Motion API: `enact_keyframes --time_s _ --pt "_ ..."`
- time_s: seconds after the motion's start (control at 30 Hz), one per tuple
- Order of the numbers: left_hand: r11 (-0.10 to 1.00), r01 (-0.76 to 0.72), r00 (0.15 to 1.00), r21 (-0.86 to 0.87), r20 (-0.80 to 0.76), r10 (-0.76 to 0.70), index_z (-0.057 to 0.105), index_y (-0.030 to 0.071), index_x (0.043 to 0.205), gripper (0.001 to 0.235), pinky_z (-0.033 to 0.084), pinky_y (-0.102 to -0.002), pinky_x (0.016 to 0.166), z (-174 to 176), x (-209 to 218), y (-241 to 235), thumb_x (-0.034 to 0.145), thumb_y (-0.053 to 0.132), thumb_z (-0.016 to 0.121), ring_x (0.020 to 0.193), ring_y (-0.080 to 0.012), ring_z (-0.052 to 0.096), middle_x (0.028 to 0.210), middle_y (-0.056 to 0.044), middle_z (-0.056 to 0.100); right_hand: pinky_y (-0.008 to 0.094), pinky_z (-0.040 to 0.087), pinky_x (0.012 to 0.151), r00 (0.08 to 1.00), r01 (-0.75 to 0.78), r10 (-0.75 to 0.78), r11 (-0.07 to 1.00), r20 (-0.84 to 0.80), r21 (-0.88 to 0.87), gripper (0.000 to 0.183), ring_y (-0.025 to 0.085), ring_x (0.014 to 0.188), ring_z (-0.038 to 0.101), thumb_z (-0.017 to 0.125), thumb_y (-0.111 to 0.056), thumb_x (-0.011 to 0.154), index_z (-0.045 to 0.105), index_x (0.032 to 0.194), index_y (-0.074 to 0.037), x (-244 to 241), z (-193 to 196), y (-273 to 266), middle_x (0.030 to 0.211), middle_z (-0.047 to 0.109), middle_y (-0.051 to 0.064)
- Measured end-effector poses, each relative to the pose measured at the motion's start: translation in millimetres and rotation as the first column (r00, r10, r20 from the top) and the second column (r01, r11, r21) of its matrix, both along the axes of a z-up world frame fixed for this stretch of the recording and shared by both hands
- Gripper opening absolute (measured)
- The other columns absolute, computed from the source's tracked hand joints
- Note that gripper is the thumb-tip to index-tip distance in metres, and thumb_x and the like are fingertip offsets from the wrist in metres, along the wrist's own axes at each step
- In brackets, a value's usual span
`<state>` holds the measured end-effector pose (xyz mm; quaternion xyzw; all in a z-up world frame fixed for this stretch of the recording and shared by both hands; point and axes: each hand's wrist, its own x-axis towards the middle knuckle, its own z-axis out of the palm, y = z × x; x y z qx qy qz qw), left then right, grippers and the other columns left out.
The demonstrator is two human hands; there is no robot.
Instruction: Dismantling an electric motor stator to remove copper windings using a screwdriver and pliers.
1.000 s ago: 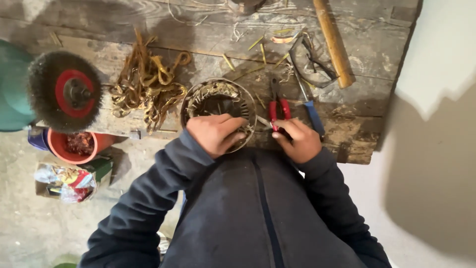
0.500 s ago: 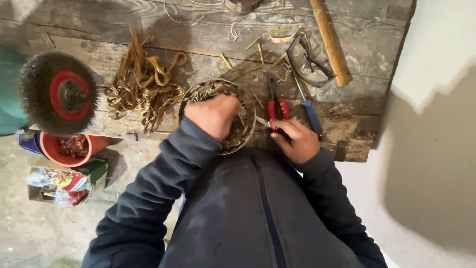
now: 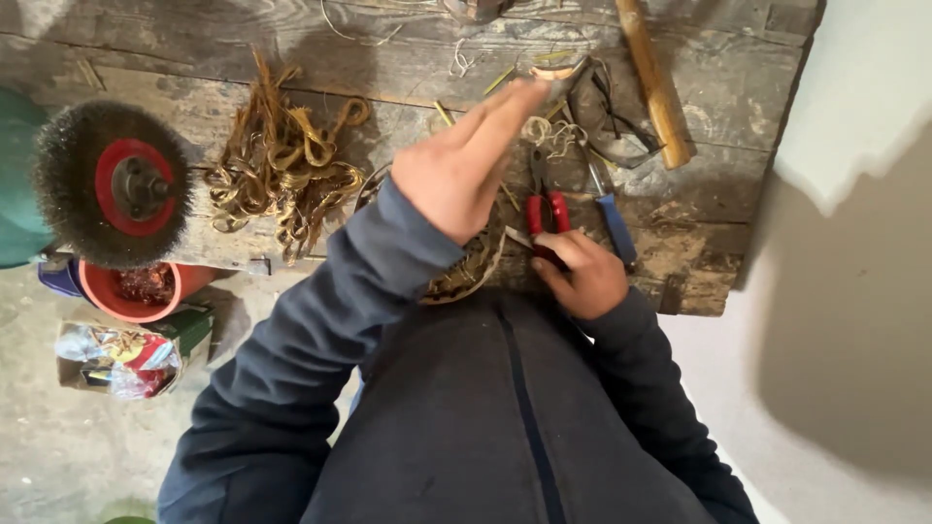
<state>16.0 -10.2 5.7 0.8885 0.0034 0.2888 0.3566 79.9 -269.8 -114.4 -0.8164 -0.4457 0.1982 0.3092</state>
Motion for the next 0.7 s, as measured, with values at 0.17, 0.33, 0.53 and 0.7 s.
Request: enact_keyframes --time_s 0.17,0.33,0.53,0.7 --pt "0.984 0.167 0.935 0.054 -0.326 -0.141 0.07 0.011 0.115 0.02 0.057 -0.036 0.067 -40.9 -48.1 4.4 0.097 0.018 0.072 0.08 -0.0264 0.073 0.097 -0.008 0.074 0.041 0.054 0.073 0.998 0.058 -0.059 0.998 -0.039 -0.018 0.029 0.035 0.086 0.069 0.074 -0.022 0.094 0.071 0.121 -0.013 1.9 3.6 -4.3 0.102 0.069 0.013" --pt "0.969 0.245 0.783 0.017 -0.593 -0.187 0.072 0.012 0.097 0.028 0.054 -0.043 0.06 -64.4 -79.9 -12.0 0.085 0.038 0.074 0.076 -0.0323 0.07 0.083 -0.009 0.071 0.041 0.053 0.071 0.996 0.061 -0.063 0.998 -0.062 -0.032 0.028 0.034 0.082 0.068 0.074 -0.022 0.094 0.072 0.12 -0.013 4.0 1.2 1.8 0.096 0.068 0.012" --pt "0.991 0.128 0.735 -0.04 -0.668 -0.122 0.071 0.017 0.091 0.011 0.054 -0.044 0.065 -88.5 -86.8 -12.5 0.087 0.027 0.068 0.079 -0.032 0.07 0.083 -0.006 0.071 0.041 0.053 0.072 0.999 -0.02 0.02 1.0 -0.025 0.003 0.028 0.035 0.084 0.068 0.076 -0.022 0.094 0.07 0.116 -0.007 10.7 3.9 11.2 0.099 0.068 0.013" --pt "0.995 0.093 0.824 -0.045 -0.557 -0.102 0.066 0.011 0.096 0.007 0.054 -0.044 0.065 -78.6 -81.2 -7.5 0.091 0.014 0.062 0.079 -0.0336 0.069 0.085 -0.01 0.069 0.041 0.054 0.074 0.998 -0.05 0.052 0.998 -0.033 0.04 0.027 0.034 0.087 0.069 0.076 -0.021 0.094 0.07 0.116 -0.007 12.2 -1.0 6.7 0.101 0.07 0.012"
